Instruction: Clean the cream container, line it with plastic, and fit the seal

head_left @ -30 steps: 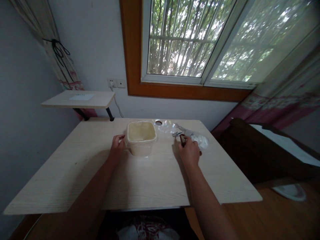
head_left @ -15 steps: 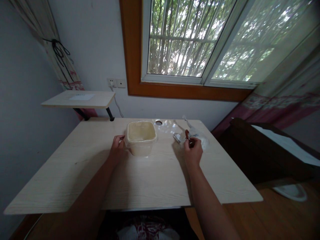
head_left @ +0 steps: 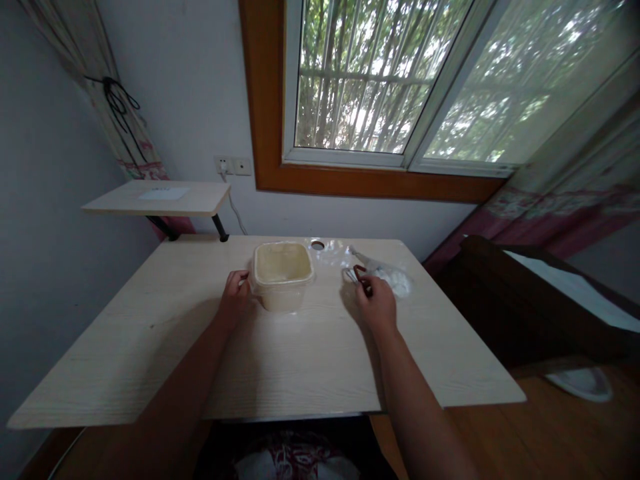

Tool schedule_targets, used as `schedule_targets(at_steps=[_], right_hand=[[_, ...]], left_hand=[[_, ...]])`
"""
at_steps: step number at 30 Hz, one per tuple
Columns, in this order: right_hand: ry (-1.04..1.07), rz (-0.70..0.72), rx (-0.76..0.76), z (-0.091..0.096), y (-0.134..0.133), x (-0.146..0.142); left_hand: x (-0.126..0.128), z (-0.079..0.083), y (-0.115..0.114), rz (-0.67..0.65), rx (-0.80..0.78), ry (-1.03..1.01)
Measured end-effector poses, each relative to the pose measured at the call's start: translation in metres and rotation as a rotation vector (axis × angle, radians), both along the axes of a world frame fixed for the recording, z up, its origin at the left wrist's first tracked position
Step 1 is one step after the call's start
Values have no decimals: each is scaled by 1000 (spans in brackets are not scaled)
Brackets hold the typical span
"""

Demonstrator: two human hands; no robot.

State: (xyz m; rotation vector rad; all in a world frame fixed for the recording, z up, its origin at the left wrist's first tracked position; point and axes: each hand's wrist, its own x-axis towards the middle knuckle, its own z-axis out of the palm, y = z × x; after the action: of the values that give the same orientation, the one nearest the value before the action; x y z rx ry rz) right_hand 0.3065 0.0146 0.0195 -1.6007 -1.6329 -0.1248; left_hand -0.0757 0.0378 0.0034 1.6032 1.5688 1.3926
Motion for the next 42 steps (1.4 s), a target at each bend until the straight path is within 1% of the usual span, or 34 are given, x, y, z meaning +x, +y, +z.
schedule_targets(at_steps=[3, 5, 7, 9, 11, 13, 14, 16, 18, 20, 22, 27, 31, 35, 37, 39, 42], right_hand=[[-109, 36, -45, -1, 0, 0], [-140, 55, -61, 0, -1, 1], [-142, 56, -39, 2, -1, 4], [-135, 19, 17, 4, -1, 7], [-130, -66, 83, 5, 0, 11], [-120, -199, 114, 5, 0, 14], [-115, -269, 106, 4, 0, 15], [-111, -378, 43, 2, 0, 17], [-116, -421, -41, -1, 0, 18], [-125, -419, -89, -4, -1, 19], [-132, -406, -92, -5, 0, 22], [-125, -347, -47, -6, 2, 28], [-109, -323, 29, -5, 5, 33], [-86, -300, 138, 3, 6, 39], [-76, -288, 169, 8, 6, 45], [-70, -274, 168, 14, 6, 54], [-75, -254, 108, 17, 7, 71]], left_hand=[[0, 1, 0, -2, 12, 14], [0, 0, 0, -6, 17, 20], [-1, -1, 0, -6, 23, 19], [-2, -1, 1, -7, 29, 18], [-2, -1, 1, -7, 35, 22], [-2, -1, 1, -9, 39, 25], [-2, -1, 1, -13, 41, 19], [-1, 1, 0, -28, 41, 1], [-1, 3, -1, -40, 33, -17], [0, 5, -1, -37, 17, -27], [1, 7, -2, -30, 5, -34], [1, 5, -2, -22, 5, -42], [1, 4, -1, -17, 3, -51], [1, 5, -1, -24, 10, -63], [1, 5, -1, -27, 7, -64], [0, 5, -1, -28, 10, -63], [-1, 5, -1, -30, 21, -49]])
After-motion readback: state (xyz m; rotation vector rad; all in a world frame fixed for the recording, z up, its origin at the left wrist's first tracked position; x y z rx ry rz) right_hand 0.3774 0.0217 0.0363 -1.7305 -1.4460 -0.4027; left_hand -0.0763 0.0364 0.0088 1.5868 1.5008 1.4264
